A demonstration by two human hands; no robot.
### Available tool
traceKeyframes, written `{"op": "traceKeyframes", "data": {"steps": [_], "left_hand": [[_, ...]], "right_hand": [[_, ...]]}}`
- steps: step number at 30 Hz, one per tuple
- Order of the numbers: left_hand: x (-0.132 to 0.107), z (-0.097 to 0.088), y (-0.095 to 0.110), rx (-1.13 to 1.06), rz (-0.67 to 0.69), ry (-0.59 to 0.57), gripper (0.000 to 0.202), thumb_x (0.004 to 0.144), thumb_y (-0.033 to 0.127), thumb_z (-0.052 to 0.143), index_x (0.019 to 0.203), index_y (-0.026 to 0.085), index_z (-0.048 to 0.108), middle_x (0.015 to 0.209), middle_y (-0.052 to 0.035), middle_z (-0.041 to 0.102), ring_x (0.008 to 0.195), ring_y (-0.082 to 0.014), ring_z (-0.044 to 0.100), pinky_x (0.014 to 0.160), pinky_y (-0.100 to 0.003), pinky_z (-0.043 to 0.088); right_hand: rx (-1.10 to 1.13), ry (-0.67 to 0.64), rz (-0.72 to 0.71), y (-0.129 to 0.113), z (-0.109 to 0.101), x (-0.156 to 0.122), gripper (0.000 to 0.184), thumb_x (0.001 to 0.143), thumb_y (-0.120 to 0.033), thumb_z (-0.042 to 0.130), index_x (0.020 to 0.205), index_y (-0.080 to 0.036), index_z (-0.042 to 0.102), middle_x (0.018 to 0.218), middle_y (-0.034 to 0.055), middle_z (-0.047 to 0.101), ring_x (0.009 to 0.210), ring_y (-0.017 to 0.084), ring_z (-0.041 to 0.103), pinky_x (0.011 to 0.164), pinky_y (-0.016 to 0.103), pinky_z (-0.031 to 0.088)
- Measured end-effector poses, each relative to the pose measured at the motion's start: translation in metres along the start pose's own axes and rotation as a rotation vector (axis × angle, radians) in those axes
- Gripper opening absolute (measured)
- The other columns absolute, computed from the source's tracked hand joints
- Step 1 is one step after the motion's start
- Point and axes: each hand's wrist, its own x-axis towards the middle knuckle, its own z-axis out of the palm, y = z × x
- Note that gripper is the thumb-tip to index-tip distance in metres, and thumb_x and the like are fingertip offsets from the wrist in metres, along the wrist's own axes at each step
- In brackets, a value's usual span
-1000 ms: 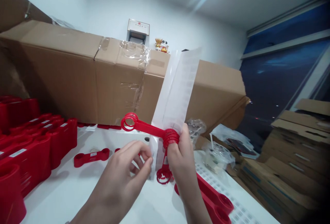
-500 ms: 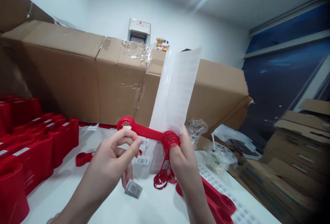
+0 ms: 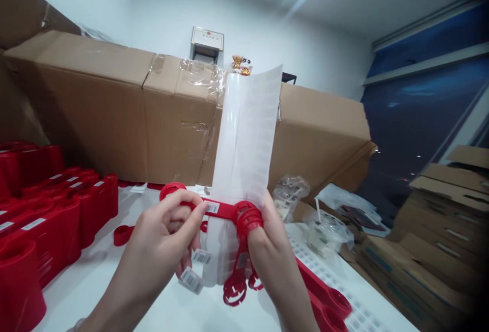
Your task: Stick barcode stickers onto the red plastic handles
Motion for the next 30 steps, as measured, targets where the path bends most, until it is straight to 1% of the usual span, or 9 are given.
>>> {"op": "traceKeyframes", "data": {"steps": [4,7,10,15,19,23,26,30], "left_hand": [[0.0006,0.0,0.0002,0.016,0.002,0.003,0.028,0.096,0.05,0.059,0.088,0.024,0.063,0.052,0.0077,0.053,0.038,-0.0085,0.051,0.037,-0.016,0.043],[0.0006,-0.0004,-0.0011,0.028,0.007,-0.005,0.029,0.096,0.051,0.059,0.087,0.024,0.062,0.051,0.0078,0.052,0.038,-0.0086,0.05,0.037,-0.017,0.042],[0.0002,-0.0014,-0.0017,0.034,0.005,-0.005,0.03,0.096,0.053,0.059,0.089,0.024,0.062,0.051,0.0079,0.052,0.038,-0.0084,0.048,0.037,-0.017,0.041],[-0.0014,-0.0015,0.0009,0.036,-0.009,-0.002,0.03,0.097,0.052,0.058,0.09,0.024,0.061,0.052,0.0077,0.052,0.041,-0.0084,0.047,0.039,-0.017,0.04],[-0.0011,-0.0013,-0.0005,0.031,0.004,0.009,0.03,0.096,0.053,0.059,0.089,0.024,0.06,0.051,0.0077,0.051,0.04,-0.0087,0.047,0.038,-0.018,0.04],[0.0001,-0.0009,-0.0042,0.017,-0.005,-0.014,0.032,0.096,0.056,0.058,0.088,0.024,0.059,0.051,0.008,0.051,0.04,-0.0095,0.047,0.038,-0.019,0.041],[0.0002,-0.0002,-0.0057,-0.002,-0.003,-0.018,0.033,0.096,0.057,0.058,0.09,0.025,0.058,0.051,0.0086,0.05,0.04,-0.01,0.047,0.038,-0.019,0.041],[0.0001,0.0005,-0.0061,-0.01,0.006,-0.015,0.033,0.097,0.055,0.058,0.088,0.024,0.055,0.051,0.0089,0.052,0.04,-0.0095,0.048,0.038,-0.019,0.04]], "right_hand": [[0.004,-0.012,-0.005,0.0009,-0.0013,0.0001,0.026,0.094,-0.026,0.046,0.119,-0.027,0.056,0.103,0.0046,0.066,0.093,0.024,0.062,0.079,0.038,0.051],[0.016,-0.019,0.0,0.0003,-0.0012,-0.0003,0.029,0.095,-0.027,0.046,0.121,-0.027,0.057,0.115,0.0062,0.066,0.097,0.024,0.063,0.082,0.039,0.052],[0.025,-0.016,-0.006,-0.0003,-0.0013,-0.0013,0.032,0.094,-0.025,0.045,0.124,-0.028,0.057,0.122,0.0061,0.065,0.101,0.024,0.062,0.084,0.039,0.052],[0.026,-0.008,0.014,-0.002,-0.0019,-0.0024,0.034,0.095,-0.026,0.046,0.127,-0.028,0.057,0.12,0.0069,0.067,0.1,0.024,0.064,0.08,0.038,0.053],[0.043,-0.002,0.033,-0.0029,-0.0015,-0.0028,0.032,0.095,-0.026,0.046,0.124,-0.027,0.06,0.112,0.0071,0.069,0.095,0.025,0.066,0.08,0.038,0.055],[0.039,0.008,-0.001,-0.0017,-0.0014,-0.0037,0.031,0.092,-0.022,0.047,0.119,-0.028,0.06,0.115,0.0054,0.069,0.094,0.023,0.066,0.08,0.037,0.054],[0.028,0.012,0.011,-0.0009,-0.0014,-0.005,0.031,0.092,-0.024,0.046,0.119,-0.028,0.061,0.111,0.0057,0.07,0.089,0.023,0.066,0.078,0.038,0.054],[0.037,0.006,0.014,-0.0018,-0.0025,-0.0074,0.037,0.091,-0.025,0.047,0.125,-0.031,0.059,0.115,0.0045,0.069,0.097,0.025,0.065,0.082,0.039,0.053]]}}
